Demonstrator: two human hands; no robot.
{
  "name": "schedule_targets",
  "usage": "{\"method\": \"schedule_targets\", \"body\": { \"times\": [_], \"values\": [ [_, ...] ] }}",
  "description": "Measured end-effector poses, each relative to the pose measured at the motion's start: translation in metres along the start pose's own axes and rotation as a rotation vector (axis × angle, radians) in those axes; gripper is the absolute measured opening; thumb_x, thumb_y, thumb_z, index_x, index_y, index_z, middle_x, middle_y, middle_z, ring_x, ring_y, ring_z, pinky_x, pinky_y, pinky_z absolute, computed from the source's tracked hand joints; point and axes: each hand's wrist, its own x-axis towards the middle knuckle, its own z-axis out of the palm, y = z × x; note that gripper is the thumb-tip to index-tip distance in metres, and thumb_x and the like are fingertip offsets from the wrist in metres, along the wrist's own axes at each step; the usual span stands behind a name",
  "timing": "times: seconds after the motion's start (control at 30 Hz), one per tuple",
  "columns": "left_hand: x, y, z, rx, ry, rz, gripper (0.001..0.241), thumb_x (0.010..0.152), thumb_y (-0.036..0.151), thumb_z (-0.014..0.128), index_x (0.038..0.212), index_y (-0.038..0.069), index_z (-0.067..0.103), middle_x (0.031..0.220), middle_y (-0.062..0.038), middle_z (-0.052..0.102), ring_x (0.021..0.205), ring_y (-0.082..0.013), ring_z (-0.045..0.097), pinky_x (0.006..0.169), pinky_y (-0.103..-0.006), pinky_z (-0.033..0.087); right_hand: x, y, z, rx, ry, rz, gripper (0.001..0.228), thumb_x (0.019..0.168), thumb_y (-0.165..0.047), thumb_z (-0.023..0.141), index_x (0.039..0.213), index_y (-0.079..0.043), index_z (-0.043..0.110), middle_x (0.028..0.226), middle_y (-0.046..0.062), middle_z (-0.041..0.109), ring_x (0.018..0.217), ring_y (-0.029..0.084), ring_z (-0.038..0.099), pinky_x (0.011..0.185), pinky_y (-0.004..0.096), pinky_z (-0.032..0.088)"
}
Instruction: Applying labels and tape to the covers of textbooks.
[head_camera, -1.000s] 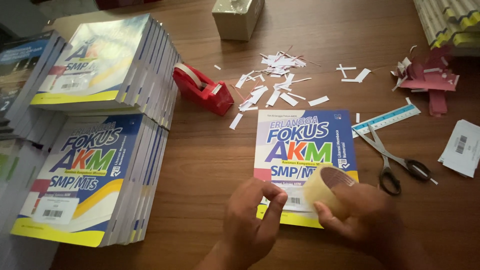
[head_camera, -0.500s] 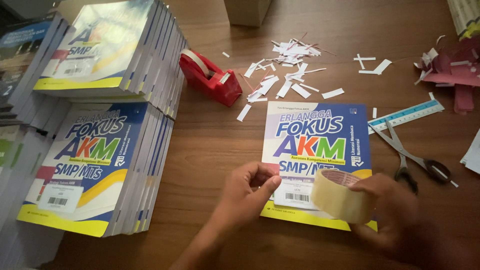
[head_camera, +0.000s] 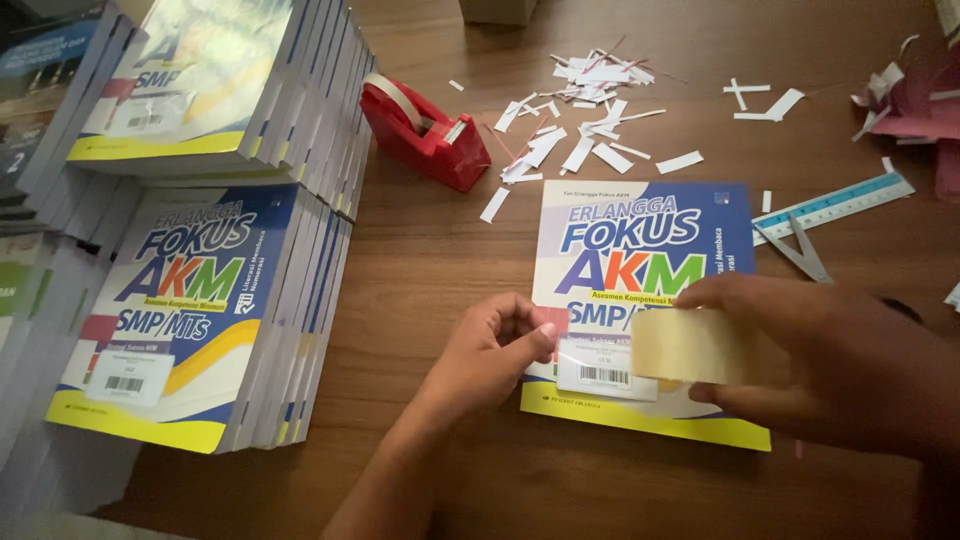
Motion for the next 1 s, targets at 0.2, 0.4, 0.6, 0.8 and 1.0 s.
{"method": "schedule_targets", "body": {
  "times": [0.2, 0.4, 0.6, 0.8, 1.0],
  "values": [
    [0.005, -0.01, -0.008, 0.162, -0.153, -0.054, 0.01, 0.098, 0.014, 0.065, 0.097, 0.004, 0.064, 0.083, -0.008, 0.066, 0.072, -0.0139, 0.059, 0.061, -0.0248, 0.051, 0.002, 0.009, 0.011, -0.015, -0.109, 0.016, 0.08, 0.056, -0.048, 0.103, 0.126, -0.045, 0.063, 0.111, -0.016, 0.083, 0.086, 0.008, 0.09, 0.08, 0.029, 0.075],
    [-0.002, -0.001, -0.006, -0.037, -0.116, -0.165, 0.005, 0.096, 0.004, 0.068, 0.097, 0.001, 0.065, 0.079, -0.004, 0.057, 0.067, -0.0108, 0.05, 0.057, -0.023, 0.044, 0.007, 0.023, 0.023, 0.077, -0.113, -0.129, 0.079, 0.056, -0.044, 0.102, 0.125, -0.042, 0.065, 0.115, -0.02, 0.085, 0.088, 0.007, 0.092, 0.08, 0.029, 0.075],
    [-0.007, 0.015, -0.002, 0.276, -0.186, -0.242, 0.006, 0.096, 0.01, 0.072, 0.097, 0.004, 0.07, 0.078, -0.002, 0.062, 0.064, -0.0092, 0.053, 0.056, -0.0211, 0.049, 0.009, 0.035, 0.041, 0.101, -0.044, -0.223, 0.079, 0.05, -0.05, 0.105, 0.122, -0.043, 0.072, 0.101, -0.019, 0.089, 0.081, 0.006, 0.09, 0.074, 0.029, 0.075],
    [-0.006, 0.011, 0.0, 0.213, -0.178, -0.145, 0.003, 0.092, 0.005, 0.069, 0.095, 0.004, 0.069, 0.075, -0.001, 0.061, 0.064, -0.0093, 0.051, 0.056, -0.0219, 0.045, 0.015, 0.035, 0.042, 0.041, -0.129, -0.197, 0.076, 0.058, -0.061, 0.1, 0.126, -0.048, 0.068, 0.107, -0.022, 0.085, 0.085, 0.004, 0.089, 0.075, 0.028, 0.076],
    [-0.005, 0.016, 0.001, 0.34, -0.191, -0.25, 0.023, 0.089, 0.009, 0.072, 0.112, 0.005, 0.066, 0.075, -0.001, 0.064, 0.06, -0.0081, 0.054, 0.052, -0.0207, 0.045, 0.017, 0.039, 0.048, 0.068, -0.136, -0.23, 0.078, 0.057, -0.063, 0.1, 0.128, -0.051, 0.069, 0.096, -0.021, 0.086, 0.075, 0.003, 0.09, 0.063, 0.026, 0.076]
  ]
}}
